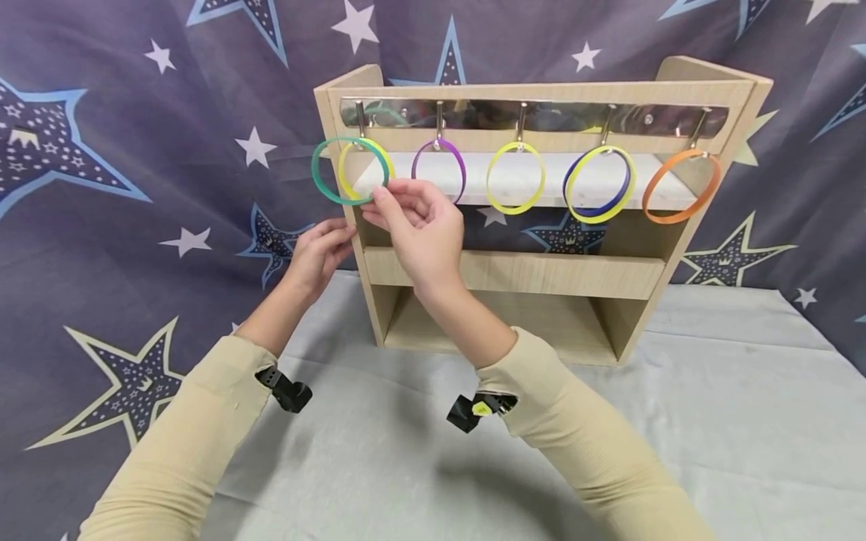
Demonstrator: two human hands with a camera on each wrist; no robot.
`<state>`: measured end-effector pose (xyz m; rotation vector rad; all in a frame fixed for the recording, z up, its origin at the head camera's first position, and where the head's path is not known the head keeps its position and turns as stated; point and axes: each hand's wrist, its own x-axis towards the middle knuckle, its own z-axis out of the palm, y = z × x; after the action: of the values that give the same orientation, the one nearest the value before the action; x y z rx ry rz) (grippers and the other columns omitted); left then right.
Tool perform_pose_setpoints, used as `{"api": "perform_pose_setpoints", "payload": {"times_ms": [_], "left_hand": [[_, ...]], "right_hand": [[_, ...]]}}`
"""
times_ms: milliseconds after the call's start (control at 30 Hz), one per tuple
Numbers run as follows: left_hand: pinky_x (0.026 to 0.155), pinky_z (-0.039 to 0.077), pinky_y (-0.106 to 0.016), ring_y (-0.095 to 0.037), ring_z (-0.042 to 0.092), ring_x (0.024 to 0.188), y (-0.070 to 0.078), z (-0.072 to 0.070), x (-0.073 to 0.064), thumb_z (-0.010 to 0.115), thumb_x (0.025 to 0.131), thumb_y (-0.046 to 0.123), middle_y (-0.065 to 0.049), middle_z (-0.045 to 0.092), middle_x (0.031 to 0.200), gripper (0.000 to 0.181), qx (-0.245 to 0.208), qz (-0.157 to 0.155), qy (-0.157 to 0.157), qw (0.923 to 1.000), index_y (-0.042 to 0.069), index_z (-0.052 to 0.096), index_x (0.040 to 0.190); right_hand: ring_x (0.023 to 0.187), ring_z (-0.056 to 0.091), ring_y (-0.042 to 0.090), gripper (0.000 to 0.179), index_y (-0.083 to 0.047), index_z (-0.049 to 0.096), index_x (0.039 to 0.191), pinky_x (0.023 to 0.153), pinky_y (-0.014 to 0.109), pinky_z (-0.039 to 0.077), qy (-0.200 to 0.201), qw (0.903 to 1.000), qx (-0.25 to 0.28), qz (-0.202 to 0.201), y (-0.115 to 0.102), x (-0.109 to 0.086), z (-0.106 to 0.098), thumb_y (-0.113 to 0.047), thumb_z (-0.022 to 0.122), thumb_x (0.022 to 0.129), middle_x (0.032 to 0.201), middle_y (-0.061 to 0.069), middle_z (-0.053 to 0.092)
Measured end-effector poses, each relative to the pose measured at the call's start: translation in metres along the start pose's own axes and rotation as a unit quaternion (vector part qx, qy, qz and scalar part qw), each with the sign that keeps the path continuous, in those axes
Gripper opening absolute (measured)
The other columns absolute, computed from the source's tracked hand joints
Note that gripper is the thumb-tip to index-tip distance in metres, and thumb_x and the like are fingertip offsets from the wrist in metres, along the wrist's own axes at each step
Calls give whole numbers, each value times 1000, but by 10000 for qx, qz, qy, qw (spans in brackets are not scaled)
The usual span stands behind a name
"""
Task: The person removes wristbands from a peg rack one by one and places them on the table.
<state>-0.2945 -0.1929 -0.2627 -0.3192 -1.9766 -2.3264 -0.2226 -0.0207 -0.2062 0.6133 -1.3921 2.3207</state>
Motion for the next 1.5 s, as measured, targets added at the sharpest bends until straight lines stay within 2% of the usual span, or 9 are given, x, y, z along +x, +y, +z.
{"api": "perform_pose_setpoints", "payload": {"times_ms": [167, 267, 400, 667, 867, 1067, 1233, 1500], "left_hand": [[94, 45, -21, -5, 61, 96, 1, 0, -1, 49, 94, 7, 8, 63, 96, 21, -55, 57, -14, 10000, 19, 65, 87], [94, 44, -21, -4, 61, 96, 1, 0, -1, 48, 94, 7, 8, 63, 95, 22, -64, 47, -23, 10000, 19, 65, 87], [93, 45, -20, -3, 61, 94, 1, 0, 0, 48, 94, 6, 8, 62, 94, 23, -92, 61, -45, 9999, 19, 64, 85], [91, 46, -19, -3, 61, 92, 2, 0, 0, 45, 94, 4, 6, 59, 94, 24, -153, 34, -23, 9999, 17, 63, 85], [86, 48, -17, -5, 57, 89, 0, 0, 1, 50, 94, 7, 5, 57, 93, 20, -118, 80, -8, 9999, 17, 62, 82], [92, 44, -20, -4, 56, 92, 0, 0, 0, 47, 94, 6, 8, 58, 92, 23, -41, 125, -22, 9999, 19, 62, 82], [95, 43, -22, -4, 57, 93, 1, 1, -1, 45, 94, 6, 6, 59, 95, 23, 1, 161, -18, 9999, 18, 62, 85], [101, 41, -26, -5, 59, 95, -1, 0, 0, 48, 92, 7, 7, 61, 94, 19, 190, 140, 6, 9997, 18, 62, 87]], "right_hand": [[65, 68, 8, 18, 16, 58, 101, 80, 51, 57, 69, 10000, -8, -6, -1, -5, -6, 7, 64, 86, 78, 8, 64], [65, 68, 8, 18, 15, 58, 101, 81, 52, 56, 106, 9999, -1, 120, -2, -8, -10, 7, 64, 86, 79, 7, 65], [67, 69, 9, 18, 15, 58, 103, 83, 50, 56, 145, 9991, 43, 392, 0, -12, -15, 7, 63, 87, 82, 9, 66], [67, 69, 10, 14, 11, 59, 101, 83, 41, 58, 215, 9948, 216, 977, 8, -18, -25, 6, 61, 88, 77, 1, 66], [66, 68, 8, 17, 11, 58, 105, 78, 38, 60, 211, 9907, 165, 1335, 17, -24, -29, 5, 60, 90, 76, 0, 65], [63, 67, 6, 19, 15, 56, 108, 75, 33, 60, 183, 9867, 89, 1612, 25, -30, -32, 6, 58, 90, 73, -2, 64], [65, 66, 6, 20, 13, 57, 109, 79, 35, 60, 128, 9812, 55, 1925, 32, -33, -35, 5, 58, 91, 73, -2, 64], [66, 66, 5, 26, 16, 54, 114, 81, 35, 59, 87, 9722, 56, 2341, 39, -40, -38, 5, 58, 91, 71, -4, 64]]}}
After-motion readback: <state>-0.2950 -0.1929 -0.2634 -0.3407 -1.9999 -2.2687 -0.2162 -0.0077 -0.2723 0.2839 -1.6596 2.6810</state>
